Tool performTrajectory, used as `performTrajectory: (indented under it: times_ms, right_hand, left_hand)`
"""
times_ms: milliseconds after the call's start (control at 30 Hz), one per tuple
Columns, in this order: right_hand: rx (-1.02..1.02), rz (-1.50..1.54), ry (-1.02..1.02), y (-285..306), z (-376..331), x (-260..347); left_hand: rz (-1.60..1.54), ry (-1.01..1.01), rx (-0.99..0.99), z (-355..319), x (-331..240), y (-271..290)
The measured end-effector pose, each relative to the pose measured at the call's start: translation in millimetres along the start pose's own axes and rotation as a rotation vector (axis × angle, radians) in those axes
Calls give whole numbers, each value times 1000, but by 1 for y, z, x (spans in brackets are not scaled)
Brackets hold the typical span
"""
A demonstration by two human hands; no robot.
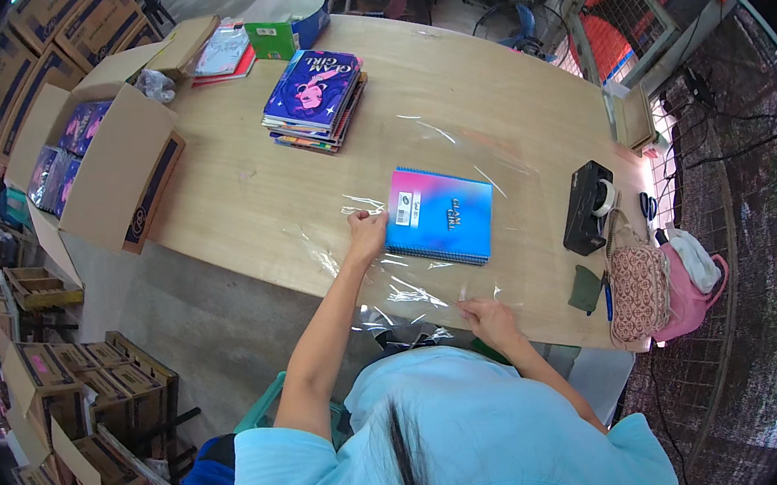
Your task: The person wraps spiral-bound notebooks in clear plastic film on a wooden table. They place a notebook on the film, fold the film over it, and smooth it down. The person repeatedly retrieves notebooks from a nearby cardboard box and stacks them on the table while continuing the wrapping process.
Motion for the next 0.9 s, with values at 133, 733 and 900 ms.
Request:
performTrajectory:
  times_ms: [133, 733, 900]
  right_hand:
    - [6, 20, -9, 2, -1, 0]
    - [-177, -84, -147, 118, -15, -39]
    - [-204, 181, -80, 157, 37, -80]
  left_hand:
    - [61, 11, -26, -7, -16, -5]
    - [935, -419, 288, -118, -130, 15]
    - [596, -320, 509, -19, -131, 78]
Point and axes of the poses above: each hand's wrist, its own z-axis towards the middle knuckle, its own y-axis out of the back of the hand, x = y × z, the point moved 1 cm from there along z, towards the middle knuckle, and after that the axes turned 11 degrees about x, right-handed, at the moved point
